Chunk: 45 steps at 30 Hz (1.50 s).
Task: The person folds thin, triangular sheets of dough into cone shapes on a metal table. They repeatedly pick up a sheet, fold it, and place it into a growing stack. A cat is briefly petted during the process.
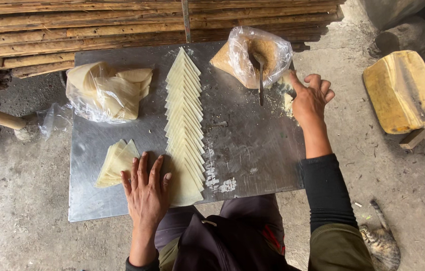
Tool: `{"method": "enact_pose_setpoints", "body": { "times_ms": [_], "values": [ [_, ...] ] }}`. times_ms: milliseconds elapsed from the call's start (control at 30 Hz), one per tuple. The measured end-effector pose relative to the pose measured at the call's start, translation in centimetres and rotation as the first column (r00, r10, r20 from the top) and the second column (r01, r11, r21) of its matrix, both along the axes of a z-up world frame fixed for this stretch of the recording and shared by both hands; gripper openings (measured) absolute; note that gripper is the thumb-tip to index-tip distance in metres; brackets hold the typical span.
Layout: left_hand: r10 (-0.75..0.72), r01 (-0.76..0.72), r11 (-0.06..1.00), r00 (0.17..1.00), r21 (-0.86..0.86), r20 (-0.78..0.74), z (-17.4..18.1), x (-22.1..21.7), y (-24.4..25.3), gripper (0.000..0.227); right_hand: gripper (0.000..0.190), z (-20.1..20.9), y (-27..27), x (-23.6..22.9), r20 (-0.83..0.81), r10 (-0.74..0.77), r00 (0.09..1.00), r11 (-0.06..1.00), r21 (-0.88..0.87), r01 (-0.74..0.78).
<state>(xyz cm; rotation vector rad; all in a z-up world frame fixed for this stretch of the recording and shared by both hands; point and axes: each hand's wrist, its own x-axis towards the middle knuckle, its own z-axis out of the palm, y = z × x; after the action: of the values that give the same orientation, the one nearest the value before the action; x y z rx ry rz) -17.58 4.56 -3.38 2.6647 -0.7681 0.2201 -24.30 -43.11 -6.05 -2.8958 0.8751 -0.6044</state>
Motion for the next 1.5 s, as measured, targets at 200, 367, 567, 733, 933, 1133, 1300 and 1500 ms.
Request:
{"method": "enact_pose_setpoints", "body": {
  "times_ms": [200, 367, 567, 733, 933, 1133, 1300, 1500],
  "values": [
    [-0.007, 0.007, 1.000, 1.000, 0.002, 0.007, -0.1, -0.1, 0.1, 0.051, 0.070, -0.3, -1.0, -0.8, 0.095, -0.083, 0.992, 0.996, -0.005, 0.084],
    [-0.008, 0.008, 1.000, 1.000, -0.020, 0.004, 0.0, -0.1, 0.1, 0.051, 0.055, 0.4, 0.0, -0.9, 0.064, 0.065, 0.996, 0.994, -0.089, -0.060],
    [-0.006, 0.006, 1.000, 1.000, -0.017, 0.013, -0.2, -0.1, 0.2, 0.051, 0.055, 0.1, 0.2, -0.5, 0.085, 0.104, 0.991, 0.978, -0.191, -0.086],
    [-0.006, 0.006, 1.000, 1.000, -0.015, 0.030, -0.4, -0.1, 0.3, 0.052, 0.063, 1.1, 0.3, -0.4, 0.065, 0.027, 0.998, 0.985, -0.171, -0.015],
    [-0.005, 0.007, 0.999, 1.000, -0.052, 0.029, -0.1, -0.2, 0.2, 0.051, 0.061, 1.7, 1.3, -0.5, 0.060, 0.083, 0.995, 0.980, -0.187, -0.071],
    [-0.006, 0.008, 0.999, 0.999, -0.033, 0.038, 0.0, -0.3, 0.2, 0.051, 0.048, 0.5, 0.4, -0.4, 0.045, 0.044, 0.998, 0.981, -0.191, -0.035],
    [-0.011, 0.013, 0.999, 0.999, -0.041, 0.042, 0.0, -0.3, 0.2, 0.051, 0.069, -1.0, -1.1, -0.1, 0.072, 0.024, 0.997, 0.999, -0.045, -0.021],
    [-0.005, 0.006, 0.999, 0.999, -0.037, 0.042, -0.1, -0.2, 0.2, 0.051, 0.058, -0.9, -1.5, -1.0, 0.191, 0.023, 0.981, 0.998, 0.056, -0.035]
  ]
}}
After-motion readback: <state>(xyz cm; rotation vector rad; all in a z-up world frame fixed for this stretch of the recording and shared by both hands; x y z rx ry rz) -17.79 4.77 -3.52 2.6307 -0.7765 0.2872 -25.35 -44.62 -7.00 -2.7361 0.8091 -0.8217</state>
